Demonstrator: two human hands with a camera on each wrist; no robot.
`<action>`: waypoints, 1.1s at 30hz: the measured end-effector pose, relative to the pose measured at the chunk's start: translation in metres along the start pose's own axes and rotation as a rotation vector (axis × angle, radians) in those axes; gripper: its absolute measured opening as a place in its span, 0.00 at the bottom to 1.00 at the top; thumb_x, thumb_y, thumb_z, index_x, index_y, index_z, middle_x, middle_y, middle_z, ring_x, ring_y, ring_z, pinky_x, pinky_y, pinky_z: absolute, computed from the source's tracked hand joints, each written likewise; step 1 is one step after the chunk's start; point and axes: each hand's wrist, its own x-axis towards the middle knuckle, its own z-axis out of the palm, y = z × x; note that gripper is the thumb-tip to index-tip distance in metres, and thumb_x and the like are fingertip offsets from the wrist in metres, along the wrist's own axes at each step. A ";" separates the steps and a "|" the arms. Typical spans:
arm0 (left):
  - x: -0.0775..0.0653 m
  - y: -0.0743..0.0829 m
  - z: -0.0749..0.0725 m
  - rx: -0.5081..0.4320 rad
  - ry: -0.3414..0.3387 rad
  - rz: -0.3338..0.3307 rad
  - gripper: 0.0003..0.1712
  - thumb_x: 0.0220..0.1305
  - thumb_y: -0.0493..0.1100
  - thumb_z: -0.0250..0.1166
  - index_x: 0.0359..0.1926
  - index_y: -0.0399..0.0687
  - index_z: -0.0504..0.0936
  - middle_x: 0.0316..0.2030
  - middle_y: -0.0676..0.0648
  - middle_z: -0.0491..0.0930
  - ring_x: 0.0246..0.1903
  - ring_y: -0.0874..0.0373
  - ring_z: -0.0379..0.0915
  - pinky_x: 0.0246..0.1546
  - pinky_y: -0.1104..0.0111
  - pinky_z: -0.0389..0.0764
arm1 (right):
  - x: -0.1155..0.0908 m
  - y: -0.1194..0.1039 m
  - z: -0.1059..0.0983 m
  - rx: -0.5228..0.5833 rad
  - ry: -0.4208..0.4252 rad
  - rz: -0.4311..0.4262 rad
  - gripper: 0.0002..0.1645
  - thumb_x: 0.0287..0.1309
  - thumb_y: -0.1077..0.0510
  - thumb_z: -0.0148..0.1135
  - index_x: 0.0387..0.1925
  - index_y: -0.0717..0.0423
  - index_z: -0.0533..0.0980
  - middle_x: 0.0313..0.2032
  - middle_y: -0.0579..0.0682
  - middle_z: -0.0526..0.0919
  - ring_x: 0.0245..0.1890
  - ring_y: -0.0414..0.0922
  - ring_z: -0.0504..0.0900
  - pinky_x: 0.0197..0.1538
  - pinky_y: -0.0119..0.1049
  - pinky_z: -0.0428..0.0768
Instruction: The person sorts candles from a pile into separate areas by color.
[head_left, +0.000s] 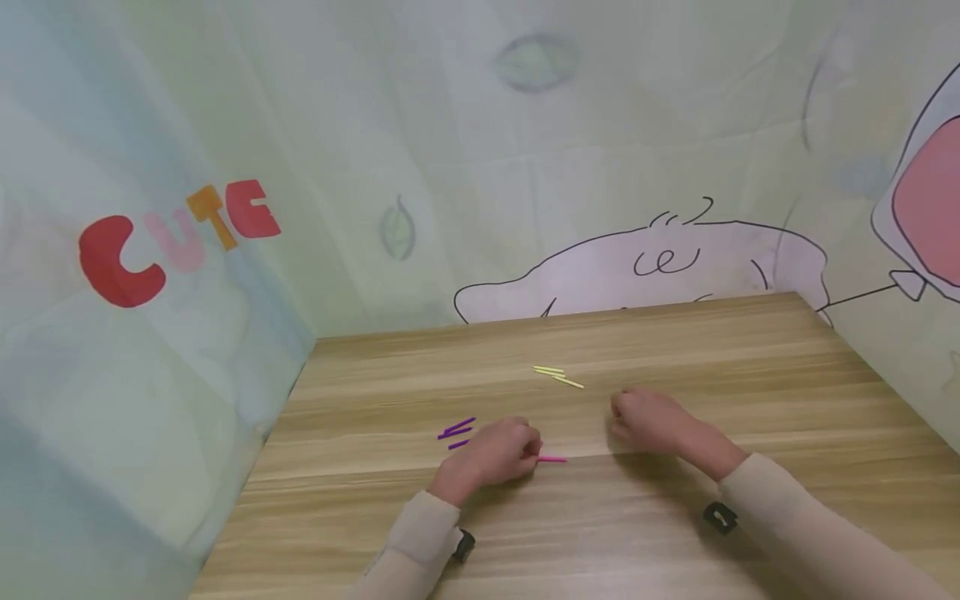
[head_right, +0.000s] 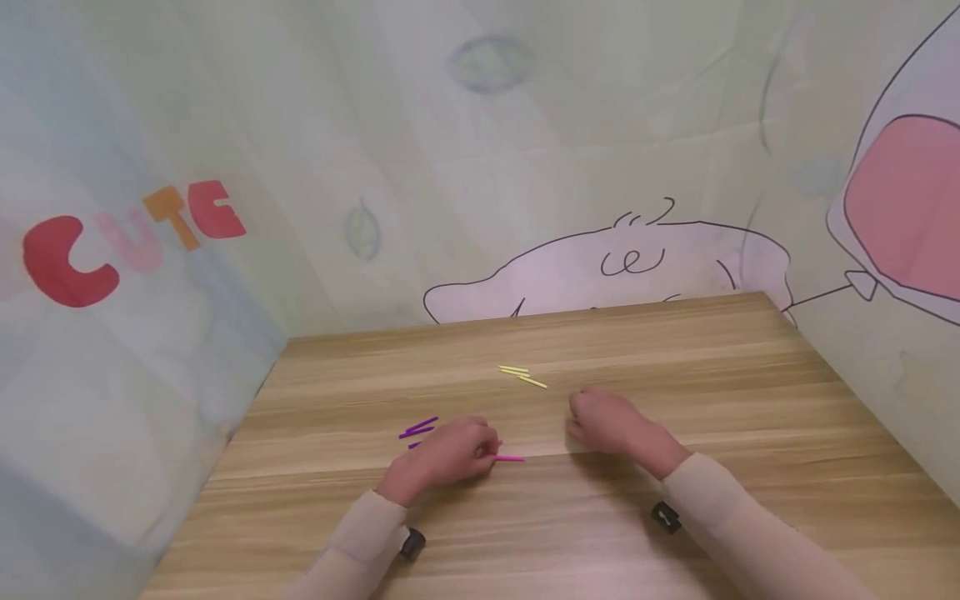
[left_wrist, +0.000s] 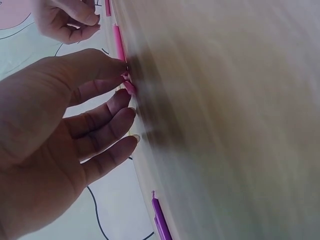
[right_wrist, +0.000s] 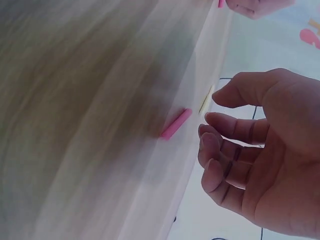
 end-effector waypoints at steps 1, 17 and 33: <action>0.000 0.000 0.000 0.004 0.000 0.001 0.09 0.61 0.37 0.67 0.26 0.52 0.77 0.25 0.57 0.68 0.27 0.64 0.63 0.29 0.75 0.67 | 0.001 -0.001 0.000 -0.005 0.003 -0.003 0.06 0.57 0.62 0.64 0.28 0.58 0.75 0.26 0.47 0.75 0.25 0.41 0.73 0.30 0.37 0.76; 0.003 0.000 0.000 0.036 0.013 0.002 0.06 0.62 0.38 0.66 0.29 0.51 0.81 0.26 0.57 0.69 0.28 0.63 0.65 0.29 0.75 0.69 | 0.014 -0.026 -0.003 -0.006 0.040 -0.098 0.03 0.58 0.63 0.64 0.30 0.59 0.77 0.28 0.48 0.76 0.27 0.41 0.75 0.32 0.38 0.78; -0.001 0.002 0.000 0.054 0.018 -0.005 0.02 0.63 0.39 0.67 0.32 0.49 0.84 0.27 0.56 0.71 0.28 0.64 0.66 0.29 0.74 0.70 | 0.019 -0.048 0.009 0.042 0.023 -0.192 0.07 0.55 0.63 0.63 0.24 0.55 0.75 0.26 0.44 0.73 0.23 0.39 0.71 0.28 0.36 0.74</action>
